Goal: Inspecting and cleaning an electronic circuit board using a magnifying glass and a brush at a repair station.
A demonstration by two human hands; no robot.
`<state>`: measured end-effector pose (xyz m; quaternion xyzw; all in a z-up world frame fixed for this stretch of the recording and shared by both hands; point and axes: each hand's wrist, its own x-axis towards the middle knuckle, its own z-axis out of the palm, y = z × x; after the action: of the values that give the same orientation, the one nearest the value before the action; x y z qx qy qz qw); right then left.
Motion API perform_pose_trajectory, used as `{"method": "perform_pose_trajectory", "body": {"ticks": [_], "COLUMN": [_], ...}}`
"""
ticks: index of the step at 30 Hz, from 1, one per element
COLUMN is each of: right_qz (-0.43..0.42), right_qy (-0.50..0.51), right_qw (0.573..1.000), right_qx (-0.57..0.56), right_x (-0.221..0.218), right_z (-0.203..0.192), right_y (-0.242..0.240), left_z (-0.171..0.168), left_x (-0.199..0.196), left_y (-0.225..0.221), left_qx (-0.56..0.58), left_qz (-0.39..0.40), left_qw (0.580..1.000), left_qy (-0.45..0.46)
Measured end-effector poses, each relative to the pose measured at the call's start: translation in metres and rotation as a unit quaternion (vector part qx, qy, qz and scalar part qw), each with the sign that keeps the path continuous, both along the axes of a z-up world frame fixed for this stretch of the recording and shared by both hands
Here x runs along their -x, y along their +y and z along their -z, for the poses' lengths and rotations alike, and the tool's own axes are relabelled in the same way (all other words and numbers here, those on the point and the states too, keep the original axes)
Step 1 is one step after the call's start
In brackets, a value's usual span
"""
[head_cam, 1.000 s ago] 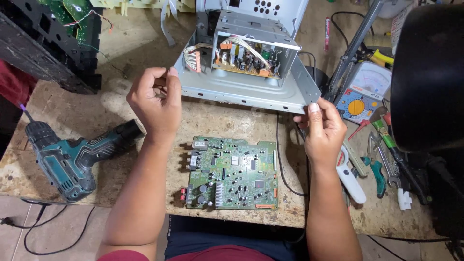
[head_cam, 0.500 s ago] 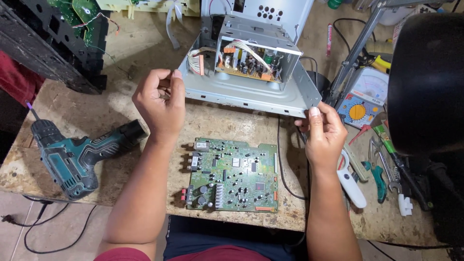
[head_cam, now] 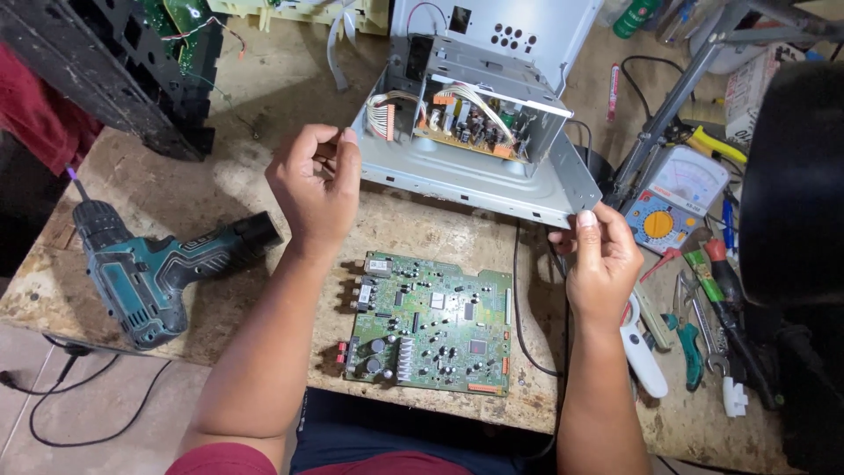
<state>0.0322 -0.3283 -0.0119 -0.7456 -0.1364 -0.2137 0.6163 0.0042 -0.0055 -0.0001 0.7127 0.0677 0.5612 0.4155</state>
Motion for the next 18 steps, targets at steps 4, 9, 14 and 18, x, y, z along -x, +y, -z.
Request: {"method": "perform_pose_trajectory", "body": {"ticks": [4,9,14,18], "right_qz": [-0.006,-0.006,-0.004,-0.005], "right_qy": [0.000,0.006,0.004,0.004], "right_qw": [1.000,1.000,1.000,1.000], "right_qx": [0.004,0.009,0.010,0.009], "right_x": [-0.0015,-0.0004,-0.0010,-0.0004], "right_z": [0.0014,-0.0002,0.0022,0.0015], "right_y": [-0.0020,-0.0024,-0.0034,-0.0037], "left_z": [-0.0039,-0.0039,-0.0048,-0.0052], "left_x": [0.0022,0.0005,0.0009,0.0019], "left_y": [-0.0010,-0.0025,-0.0011,-0.0010], "left_qx": [0.005,-0.002,-0.015,-0.010], "left_qz": [0.010,0.007,0.003,0.007], "left_qw": [1.000,1.000,1.000,1.000], "left_qy": [-0.001,-0.002,0.002,0.001]}}
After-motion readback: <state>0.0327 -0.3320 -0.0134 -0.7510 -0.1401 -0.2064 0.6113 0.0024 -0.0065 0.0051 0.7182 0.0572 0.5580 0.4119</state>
